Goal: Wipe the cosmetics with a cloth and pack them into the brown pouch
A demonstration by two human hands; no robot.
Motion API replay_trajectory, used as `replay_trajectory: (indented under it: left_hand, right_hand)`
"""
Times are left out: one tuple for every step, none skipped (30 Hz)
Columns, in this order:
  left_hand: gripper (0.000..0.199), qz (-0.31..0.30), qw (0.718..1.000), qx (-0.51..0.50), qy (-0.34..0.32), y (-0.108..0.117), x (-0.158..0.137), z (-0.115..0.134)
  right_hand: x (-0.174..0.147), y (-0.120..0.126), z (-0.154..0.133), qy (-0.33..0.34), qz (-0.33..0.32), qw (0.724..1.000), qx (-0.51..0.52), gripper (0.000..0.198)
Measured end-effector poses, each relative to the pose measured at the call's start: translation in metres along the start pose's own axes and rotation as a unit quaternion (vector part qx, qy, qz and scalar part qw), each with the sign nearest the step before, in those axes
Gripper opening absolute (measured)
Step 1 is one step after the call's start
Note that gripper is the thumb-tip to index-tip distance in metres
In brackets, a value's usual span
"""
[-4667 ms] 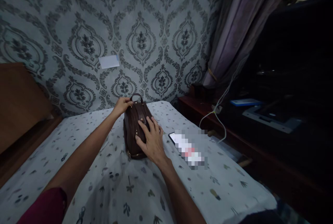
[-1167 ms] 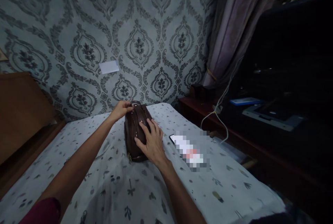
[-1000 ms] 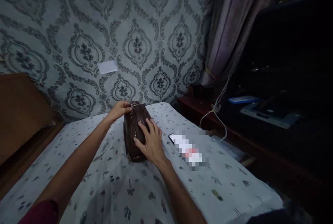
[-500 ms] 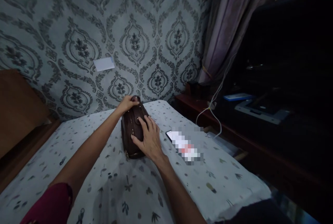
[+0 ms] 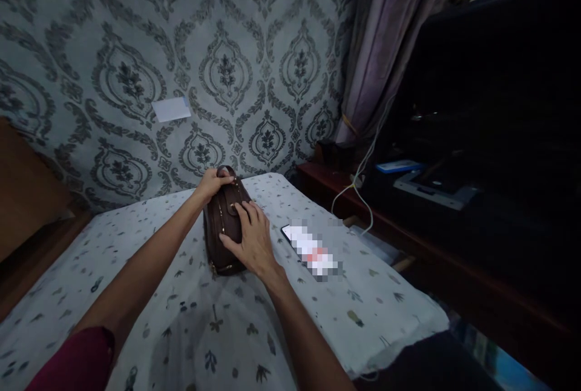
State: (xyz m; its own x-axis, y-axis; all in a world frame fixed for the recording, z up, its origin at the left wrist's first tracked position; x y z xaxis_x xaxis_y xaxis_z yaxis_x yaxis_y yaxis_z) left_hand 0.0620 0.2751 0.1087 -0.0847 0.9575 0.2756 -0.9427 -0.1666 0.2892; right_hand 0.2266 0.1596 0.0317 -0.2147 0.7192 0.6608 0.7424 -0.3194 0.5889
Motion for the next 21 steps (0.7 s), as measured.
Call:
replay_trajectory:
  left_hand:
    - [0.033,-0.008,1.0,0.001,-0.002,0.0,-0.002,0.001]
    - [0.033,-0.017,1.0,0.003,-0.004,0.0,-0.004,0.003]
    - [0.033,-0.027,1.0,0.007,-0.007,0.001,-0.005,0.005]
    - [0.033,-0.037,0.999,0.012,-0.011,0.001,-0.006,0.006]
    - [0.033,-0.046,0.999,0.019,-0.015,0.002,-0.007,0.008]
    - [0.032,-0.053,0.998,0.026,-0.02,0.003,-0.008,0.009]
    - [0.031,-0.058,0.997,0.034,-0.025,0.004,-0.008,0.01]
    - [0.031,-0.061,0.997,0.041,-0.03,0.006,-0.008,0.012]
    - [0.03,-0.061,0.996,0.047,-0.035,0.009,-0.009,0.012]
    - [0.03,-0.059,0.996,0.054,-0.04,0.012,-0.009,0.013]
    - [0.031,-0.054,0.996,0.061,-0.045,0.016,-0.009,0.013]
    - [0.031,-0.048,0.995,0.07,-0.049,0.021,-0.01,0.013]
    - [0.03,-0.042,0.994,0.082,-0.054,0.026,-0.011,0.013]
    - [0.027,-0.037,0.993,0.094,-0.057,0.031,-0.012,0.012]
    - [0.025,-0.032,0.992,0.106,-0.06,0.036,-0.013,0.011]
    - [0.023,-0.028,0.991,0.115,-0.061,0.04,-0.015,0.009]
    - [0.022,-0.025,0.99,0.12,-0.062,0.044,-0.016,0.007]
    - [0.022,-0.022,0.99,0.122,-0.062,0.046,-0.017,0.005]
    - [0.022,-0.019,0.991,0.121,-0.061,0.048,-0.018,0.003]
    - [0.021,-0.015,0.991,0.119,-0.061,0.048,-0.018,0.002]
    - [0.019,-0.012,0.991,0.116,-0.061,0.049,-0.019,0.0]
  right_hand:
    - [0.0,0.0,0.0,0.0,0.001,1.0,0.001,0.073]
    - [0.0,0.0,0.0,0.001,0.003,1.0,0.002,0.073]
    - [0.0,0.0,0.0,0.002,0.005,1.0,0.001,0.072]
    - [0.0,-0.001,0.001,0.003,0.007,1.0,0.001,0.072]
    - [-0.001,-0.002,0.001,0.005,0.008,1.0,-0.001,0.072]
    - [-0.001,-0.003,0.002,0.006,0.009,1.0,-0.003,0.072]
    - [-0.002,-0.004,0.003,0.007,0.011,1.0,-0.005,0.072]
    - [-0.002,-0.005,0.004,0.008,0.013,1.0,-0.007,0.071]
    - [-0.003,-0.006,0.004,0.01,0.015,1.0,-0.008,0.071]
    - [-0.003,-0.007,0.005,0.012,0.018,1.0,-0.01,0.071]
    - [-0.004,-0.007,0.005,0.014,0.02,1.0,-0.012,0.07]
    - [-0.004,-0.007,0.005,0.017,0.022,1.0,-0.013,0.07]
    - [-0.005,-0.007,0.005,0.019,0.021,0.999,-0.014,0.069]
    - [-0.005,-0.007,0.005,0.022,0.02,0.999,-0.014,0.068]
    - [-0.005,-0.007,0.005,0.024,0.019,0.999,-0.015,0.067]
    - [-0.005,-0.007,0.005,0.027,0.018,0.999,-0.016,0.066]
    - [-0.006,-0.007,0.005,0.029,0.018,0.999,-0.017,0.065]
    - [-0.006,-0.007,0.005,0.031,0.018,0.999,-0.018,0.063]
    - [-0.006,-0.007,0.005,0.033,0.019,0.999,-0.019,0.062]
    - [-0.006,-0.007,0.005,0.034,0.019,0.999,-0.018,0.061]
    - [-0.006,-0.007,0.005,0.034,0.019,0.999,-0.017,0.059]
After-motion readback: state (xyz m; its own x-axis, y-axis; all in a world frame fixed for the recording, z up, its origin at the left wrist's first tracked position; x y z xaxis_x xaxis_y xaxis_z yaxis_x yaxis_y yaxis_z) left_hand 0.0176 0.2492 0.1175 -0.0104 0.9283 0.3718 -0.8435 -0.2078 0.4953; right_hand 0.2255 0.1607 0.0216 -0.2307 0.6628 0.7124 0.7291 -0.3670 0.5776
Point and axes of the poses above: each hand's wrist, its own x-axis towards the middle knuckle, its own y-axis out of the back of the hand, z = x × y, the point moved 1 cm from there along x, towards the middle knuckle, and after that the axes turned 4 degrees about z, right-handed, at the moved point
